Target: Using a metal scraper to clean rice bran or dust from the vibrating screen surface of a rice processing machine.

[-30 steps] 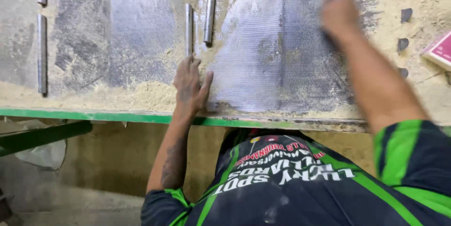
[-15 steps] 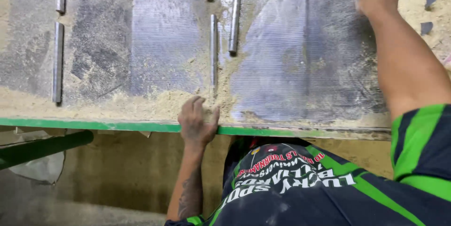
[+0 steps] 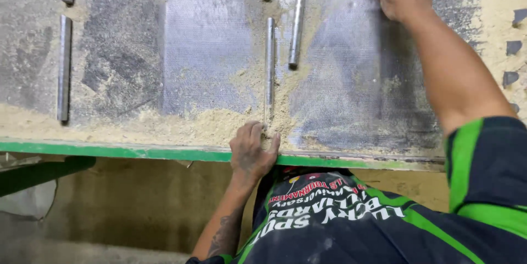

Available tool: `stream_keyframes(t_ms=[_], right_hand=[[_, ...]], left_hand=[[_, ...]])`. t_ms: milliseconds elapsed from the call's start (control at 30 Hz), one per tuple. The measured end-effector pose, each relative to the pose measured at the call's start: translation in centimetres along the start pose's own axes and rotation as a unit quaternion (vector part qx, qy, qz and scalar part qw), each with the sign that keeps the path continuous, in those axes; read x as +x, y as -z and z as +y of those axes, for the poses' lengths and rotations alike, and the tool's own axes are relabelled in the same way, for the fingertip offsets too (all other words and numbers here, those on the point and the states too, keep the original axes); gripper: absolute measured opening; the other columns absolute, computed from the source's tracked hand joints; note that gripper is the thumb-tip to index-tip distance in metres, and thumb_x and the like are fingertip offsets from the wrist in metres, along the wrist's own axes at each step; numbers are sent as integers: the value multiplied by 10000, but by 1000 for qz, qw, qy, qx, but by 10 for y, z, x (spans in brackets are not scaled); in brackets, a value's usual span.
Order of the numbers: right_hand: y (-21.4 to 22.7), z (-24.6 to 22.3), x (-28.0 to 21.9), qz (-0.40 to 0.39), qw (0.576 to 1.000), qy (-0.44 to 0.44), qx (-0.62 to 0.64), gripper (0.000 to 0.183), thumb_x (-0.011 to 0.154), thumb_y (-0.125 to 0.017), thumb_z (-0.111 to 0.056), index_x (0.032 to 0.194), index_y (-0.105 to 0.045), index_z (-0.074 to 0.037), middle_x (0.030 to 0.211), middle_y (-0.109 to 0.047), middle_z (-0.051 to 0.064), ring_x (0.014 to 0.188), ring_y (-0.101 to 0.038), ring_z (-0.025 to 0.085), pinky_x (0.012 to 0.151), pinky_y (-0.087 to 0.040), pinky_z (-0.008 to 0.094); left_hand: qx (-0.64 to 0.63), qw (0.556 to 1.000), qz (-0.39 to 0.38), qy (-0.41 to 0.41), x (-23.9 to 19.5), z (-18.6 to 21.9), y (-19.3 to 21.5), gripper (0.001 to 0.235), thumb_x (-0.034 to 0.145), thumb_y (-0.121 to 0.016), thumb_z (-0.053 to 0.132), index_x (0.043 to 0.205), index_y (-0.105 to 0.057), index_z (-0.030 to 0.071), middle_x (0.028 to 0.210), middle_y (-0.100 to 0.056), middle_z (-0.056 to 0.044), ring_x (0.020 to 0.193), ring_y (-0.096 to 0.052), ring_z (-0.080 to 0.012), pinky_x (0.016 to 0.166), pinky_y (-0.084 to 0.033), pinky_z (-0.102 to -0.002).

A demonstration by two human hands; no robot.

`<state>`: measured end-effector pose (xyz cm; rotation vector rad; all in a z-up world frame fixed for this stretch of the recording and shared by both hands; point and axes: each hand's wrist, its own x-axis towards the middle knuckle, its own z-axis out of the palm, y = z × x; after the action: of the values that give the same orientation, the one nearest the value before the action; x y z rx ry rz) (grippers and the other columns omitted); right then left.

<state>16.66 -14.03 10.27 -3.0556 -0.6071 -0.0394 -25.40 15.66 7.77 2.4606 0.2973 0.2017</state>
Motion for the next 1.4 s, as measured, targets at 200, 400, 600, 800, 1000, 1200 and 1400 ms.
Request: stream_keyframes(t_ms=[200,400,600,800,1000,1200,1400], right_hand=[[13,-94,-75,-188,982,15,-2,622,1077,-350,-542,1638,-294,-279,1178,-654,330,1081,-626,525,956,-492,584],[66,-106,-127,-324,943,-78,14,720,974,-374,-567,1636,-215,-333,1290,-602,245,1114,-633,430,963,-494,551],[27,-38,-137,-132,986,-106,-7,535,1228,-358,-502,1672,-239,-227,1203,-671,319,1092,-653,481,956,-519,539],[23,-177,-223,-325,935,128,65,639,1019,-381,-568,1602,-337,-310,1064,-710,207,1002,-681,408,887,-549,504],[32,-164,-178,-277,952,87,100,617,1014,-426,-572,1572,-440,-311,1184,-698,229,1039,-669,448,923,-534,531],[7,-150,-202,-375,896,238,22,606,933,-425,-646,1484,-522,-413,1298,-685,93,1118,-674,348,968,-538,462],[10,-159,-109,-287,945,9,157,761,959,-510,-643,1501,-446,-112,1530,-492,166,1352,-538,339,1170,-415,475]], left_hand=[[-20,999,30,-25,0,-2,1,441,851,-761,408,1098,-643,63,1162,-652,-91,1073,-629,-281,845,-486,-440],[-35,998,35,-45,0,-7,-8,443,860,-764,409,1098,-636,59,1137,-649,-88,1055,-633,-281,840,-490,-442],[-10,998,23,-66,0,-6,-1,467,846,-763,424,1103,-637,55,1134,-646,-96,1036,-624,-289,811,-477,-450],[0,998,12,-59,0,0,0,462,860,-746,445,1090,-633,61,1134,-645,-85,1051,-621,-284,822,-477,-452],[-11,999,-1,-50,-1,-1,1,445,876,-744,449,1067,-633,63,1141,-645,-82,1042,-616,-277,814,-471,-455],[-4,998,35,-61,0,-5,-4,463,855,-733,448,1088,-636,59,1168,-638,-86,1058,-610,-280,824,-472,-460],[-7,1000,22,4,1,10,8,449,905,-710,454,1108,-640,60,1160,-634,-94,1073,-612,-286,861,-474,-470]])
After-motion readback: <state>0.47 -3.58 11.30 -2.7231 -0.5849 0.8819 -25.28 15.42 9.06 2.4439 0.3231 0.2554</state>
